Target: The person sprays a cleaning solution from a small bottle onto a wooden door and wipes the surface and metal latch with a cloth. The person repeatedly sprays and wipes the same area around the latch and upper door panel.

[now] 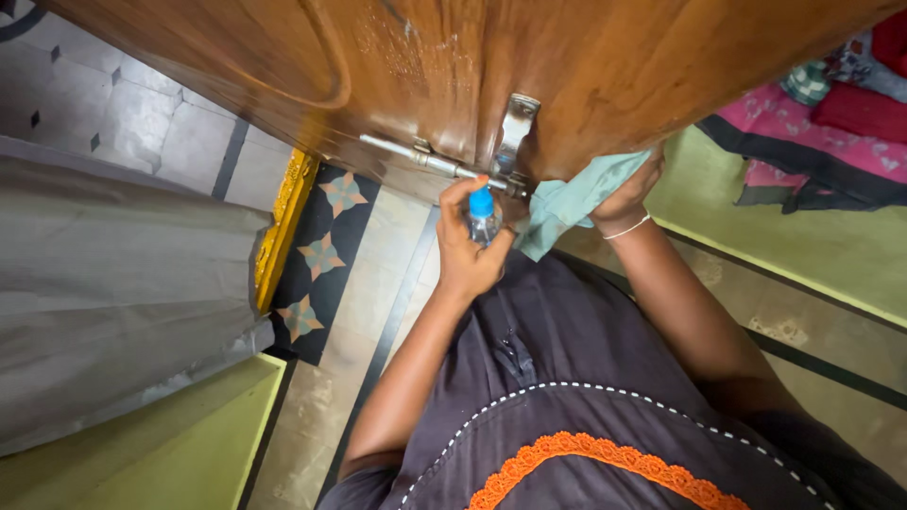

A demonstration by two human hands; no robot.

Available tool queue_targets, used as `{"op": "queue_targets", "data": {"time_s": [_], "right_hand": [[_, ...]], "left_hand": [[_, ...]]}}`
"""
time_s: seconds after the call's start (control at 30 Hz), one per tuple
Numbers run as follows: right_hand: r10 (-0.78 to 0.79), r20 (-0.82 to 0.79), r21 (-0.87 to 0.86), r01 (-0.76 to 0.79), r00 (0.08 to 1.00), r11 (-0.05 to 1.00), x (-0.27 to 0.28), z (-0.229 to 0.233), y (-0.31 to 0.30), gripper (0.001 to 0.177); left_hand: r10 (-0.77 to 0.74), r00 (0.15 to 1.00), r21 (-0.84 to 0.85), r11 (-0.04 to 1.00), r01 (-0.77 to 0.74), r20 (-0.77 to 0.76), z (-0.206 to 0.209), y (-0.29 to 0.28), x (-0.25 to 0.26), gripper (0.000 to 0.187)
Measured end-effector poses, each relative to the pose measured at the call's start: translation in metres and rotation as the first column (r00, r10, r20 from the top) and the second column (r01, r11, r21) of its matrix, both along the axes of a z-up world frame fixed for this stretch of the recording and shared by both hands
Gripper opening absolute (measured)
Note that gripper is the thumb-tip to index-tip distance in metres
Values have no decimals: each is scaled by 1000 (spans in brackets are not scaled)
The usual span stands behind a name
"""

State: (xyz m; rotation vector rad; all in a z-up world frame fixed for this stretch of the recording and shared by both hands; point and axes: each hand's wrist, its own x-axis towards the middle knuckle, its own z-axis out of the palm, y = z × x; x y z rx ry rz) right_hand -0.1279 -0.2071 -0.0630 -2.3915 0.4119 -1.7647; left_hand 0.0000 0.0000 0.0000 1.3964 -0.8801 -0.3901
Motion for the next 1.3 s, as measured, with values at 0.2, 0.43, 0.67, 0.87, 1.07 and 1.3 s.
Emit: {"op": "queue_targets", "data": {"time_s": [0.2, 0.43, 0.67, 0.87, 1.07, 1.3], "right_hand": [[43, -20, 166, -39, 999, 985, 4, 25, 11, 83], [59, -38, 151, -53, 998, 987, 4, 29, 14, 78], [-18, -75, 171, 31, 997, 985, -6, -6, 5, 63], [-64, -88, 104, 73, 994, 992, -7, -13, 4, 65], [-2, -71, 299, 23, 997, 954, -9, -24, 5, 61], [7, -81, 292, 17, 997, 956, -6, -8, 10, 57]], "left_hand": [[25, 999, 16, 1000, -25, 35, -6, -1, -2, 61], [-64, 992, -58, 996, 71, 108, 10, -4, -10, 58], [-107, 930, -105, 983, 153, 351, 60, -21, -11, 55], [-71, 951, -151, 981, 121, 301, 59, -33, -17, 50], [-125, 951, -104, 982, 160, 284, 54, -33, -16, 52], [-107, 942, -35, 992, 125, 319, 36, -30, -19, 51]]}}
